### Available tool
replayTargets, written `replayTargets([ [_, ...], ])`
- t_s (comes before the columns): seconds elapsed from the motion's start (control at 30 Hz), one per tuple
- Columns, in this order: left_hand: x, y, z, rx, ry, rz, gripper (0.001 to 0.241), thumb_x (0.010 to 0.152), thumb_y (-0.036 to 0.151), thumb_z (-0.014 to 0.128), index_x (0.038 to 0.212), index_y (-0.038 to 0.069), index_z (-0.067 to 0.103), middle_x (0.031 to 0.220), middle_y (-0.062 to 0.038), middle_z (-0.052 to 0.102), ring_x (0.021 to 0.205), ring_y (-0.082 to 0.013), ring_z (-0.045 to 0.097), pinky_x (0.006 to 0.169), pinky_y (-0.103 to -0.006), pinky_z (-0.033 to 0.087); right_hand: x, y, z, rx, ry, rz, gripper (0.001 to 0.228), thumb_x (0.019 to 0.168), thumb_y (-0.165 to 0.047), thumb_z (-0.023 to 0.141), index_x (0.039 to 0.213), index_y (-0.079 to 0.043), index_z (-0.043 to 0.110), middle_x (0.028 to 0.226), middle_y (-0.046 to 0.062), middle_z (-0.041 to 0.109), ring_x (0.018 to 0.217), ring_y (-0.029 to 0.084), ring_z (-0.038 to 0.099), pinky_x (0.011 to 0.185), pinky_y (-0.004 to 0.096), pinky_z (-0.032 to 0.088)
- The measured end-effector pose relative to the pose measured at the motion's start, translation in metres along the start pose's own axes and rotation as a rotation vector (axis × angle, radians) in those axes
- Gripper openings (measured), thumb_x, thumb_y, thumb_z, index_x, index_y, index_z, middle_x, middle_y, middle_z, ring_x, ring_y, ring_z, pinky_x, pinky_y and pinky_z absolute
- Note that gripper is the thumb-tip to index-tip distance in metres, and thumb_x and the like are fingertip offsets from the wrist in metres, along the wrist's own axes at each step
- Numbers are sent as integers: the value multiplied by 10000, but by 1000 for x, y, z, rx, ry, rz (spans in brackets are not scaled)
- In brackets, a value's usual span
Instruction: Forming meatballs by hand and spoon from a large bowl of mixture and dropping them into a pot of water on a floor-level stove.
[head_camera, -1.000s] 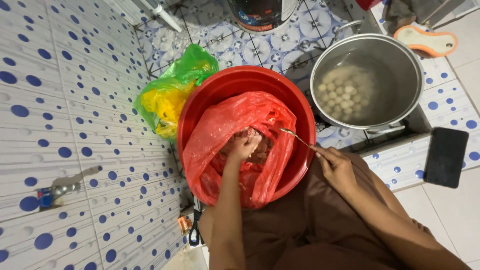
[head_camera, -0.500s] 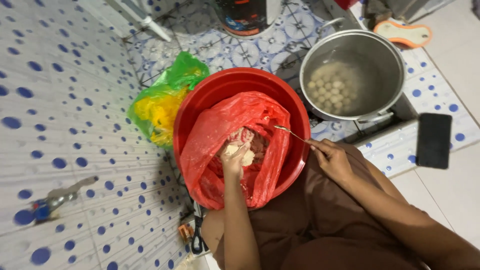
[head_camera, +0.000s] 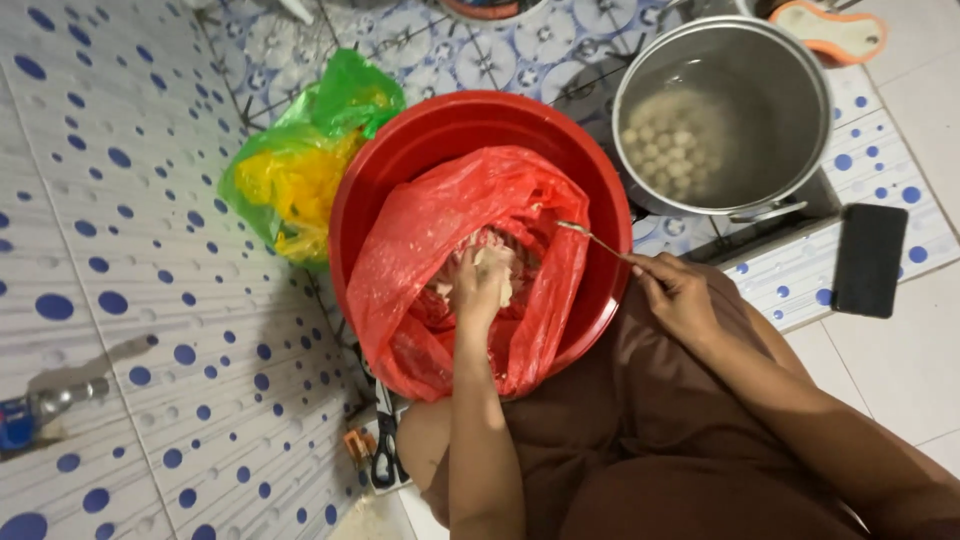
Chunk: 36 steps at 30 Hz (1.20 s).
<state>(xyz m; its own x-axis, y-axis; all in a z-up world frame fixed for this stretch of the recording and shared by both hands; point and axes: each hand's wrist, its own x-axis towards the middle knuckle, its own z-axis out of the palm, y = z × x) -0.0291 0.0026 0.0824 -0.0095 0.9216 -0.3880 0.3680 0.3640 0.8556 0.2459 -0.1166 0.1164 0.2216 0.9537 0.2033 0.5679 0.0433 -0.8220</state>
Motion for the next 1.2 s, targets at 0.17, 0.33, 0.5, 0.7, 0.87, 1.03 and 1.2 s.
replayTargets([
  [0.17, -13, 21, -8, -368, 49, -237, 1020, 942, 792, 433, 1544, -25, 336, 1462, -351, 481, 1305, -495, 543, 1094, -522, 468, 2, -5, 0, -14, -8, 5, 244, 972, -37, 704, 1171, -137, 807, 746, 126, 679, 704, 301, 689, 674, 404, 540],
  [0.33, -10, 14, 11, -639, 74, 8, 259, 746, 98, 924, 933, 97, 745, 775, -39, 739, 673, -77, 654, 587, -253, 584, -2, 6, 2, -20, -3, 15, 251, 970, -22, 712, 1176, -129, 809, 746, 116, 680, 713, 291, 689, 685, 407, 543],
  [0.5, -8, 2, 13, -526, 129, 63, 309, 676, 24, 932, 885, 51, 707, 648, -80, 688, 528, -120, 639, 427, -266, 547, 0, -6, 0, -28, -7, 12, 258, 979, -11, 704, 1183, -126, 811, 743, 124, 669, 728, 307, 688, 685, 411, 537],
  [0.7, -2, -10, 22, -642, 93, 159, 243, 724, -10, 870, 876, 47, 689, 662, -83, 673, 575, -148, 660, 475, -316, 590, -2, 2, 1, -32, -18, 18, 267, 984, -10, 705, 1200, -126, 810, 750, 121, 669, 744, 301, 690, 697, 405, 537],
  [0.87, -30, 38, -7, -641, 59, 297, 56, 918, 59, 661, 931, 26, 704, 799, -73, 646, 804, -135, 590, 710, -365, 582, -3, 7, 0, -33, -22, 7, 268, 990, -6, 702, 1207, -121, 808, 738, 125, 656, 736, 300, 681, 699, 393, 528],
  [1.03, -37, 53, -5, -689, 68, 209, 301, 704, -33, 915, 938, -31, 726, 817, -134, 750, 767, -136, 709, 782, -300, 634, -4, 7, 0, -39, -22, 19, 253, 1000, -9, 699, 1206, -107, 807, 741, 121, 661, 737, 288, 678, 691, 401, 525],
  [1.2, -24, 33, 0, -440, 160, 186, 224, 691, 44, 907, 732, 82, 690, 600, -21, 659, 597, -70, 620, 605, -263, 573, -5, 10, 1, -42, -24, 16, 247, 1000, -8, 702, 1202, -106, 805, 747, 125, 664, 752, 296, 683, 702, 401, 525],
])
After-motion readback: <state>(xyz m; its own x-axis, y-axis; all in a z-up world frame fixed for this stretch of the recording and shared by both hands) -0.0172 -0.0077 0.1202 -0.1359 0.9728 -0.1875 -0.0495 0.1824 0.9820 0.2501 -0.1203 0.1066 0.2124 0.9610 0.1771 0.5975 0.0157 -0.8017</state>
